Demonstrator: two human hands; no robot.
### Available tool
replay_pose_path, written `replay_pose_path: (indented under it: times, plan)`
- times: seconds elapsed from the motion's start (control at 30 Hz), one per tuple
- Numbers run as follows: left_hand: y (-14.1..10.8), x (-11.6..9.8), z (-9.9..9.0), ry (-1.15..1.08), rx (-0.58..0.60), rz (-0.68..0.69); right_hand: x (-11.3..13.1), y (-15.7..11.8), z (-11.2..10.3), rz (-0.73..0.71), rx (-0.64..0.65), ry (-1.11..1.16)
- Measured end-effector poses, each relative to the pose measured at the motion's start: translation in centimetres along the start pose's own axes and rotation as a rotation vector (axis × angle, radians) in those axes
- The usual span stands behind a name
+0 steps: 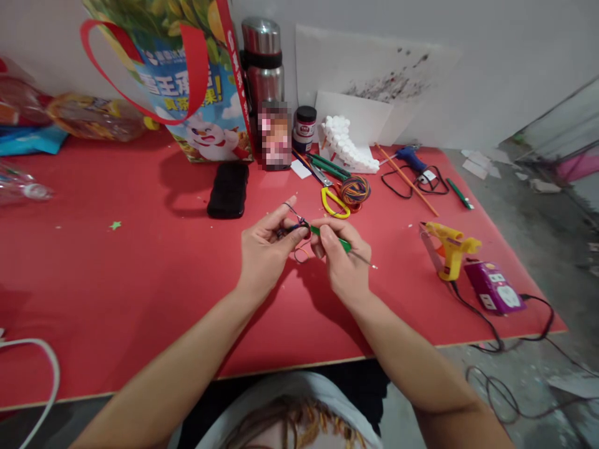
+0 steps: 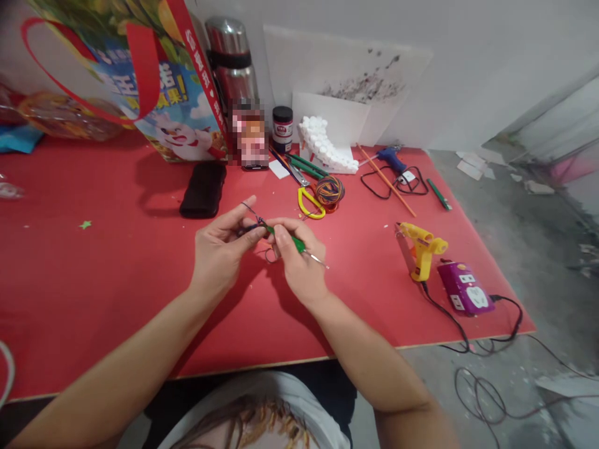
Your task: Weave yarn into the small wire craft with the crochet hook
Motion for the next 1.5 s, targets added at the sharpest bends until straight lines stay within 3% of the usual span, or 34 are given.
replay_pose_path:
  times: [0.17,0.23,0.33,0.43,0.63,1.03,1.5]
  plan:
    - [-0.1,0.3,0.7,-0.143,0.022,-0.095,0.6,-0.9,0.3,-0.163,-0.045,-0.269]
    - [0.1,0.2,0.8,-0.2,0.058,-0.148,0.3,-0.5,0.0,-0.139,-0.011,-0.185]
    - [0.5,-0.2,0.5,-0.238,0.124,-0.235,-0.5,0.5,-0.5,0.006,0.083,0.092]
    - [0.8,-0.6,0.1,-0.232,0.194,-0.281,-0.5,1.2,-0.8,0.065,0.161,0.175]
    - [0.8,-0.9,-0.5,-0.191,0.221,-0.28,0.9,1.2,-1.4,0.015,0.143,0.031]
    - [1.0,-2.4,-0.7,-0.138,0.266,-0.293,2.3,1.7,-2.6,-0.043,0.15,-0.023]
    - [0.8,-2.6,-1.2,-0.013,0.427,-0.327,4.3,1.9,-3.3,-0.09,0.267,-0.115]
Point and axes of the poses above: each hand's wrist, its own y-axis towards the middle knuckle, its own z-axis out of the palm, x = y × z, the point moved 4 cm from there along y, towards the middle knuckle, and after that the axes turned 1 degree about -y, right-handed, at the moved point
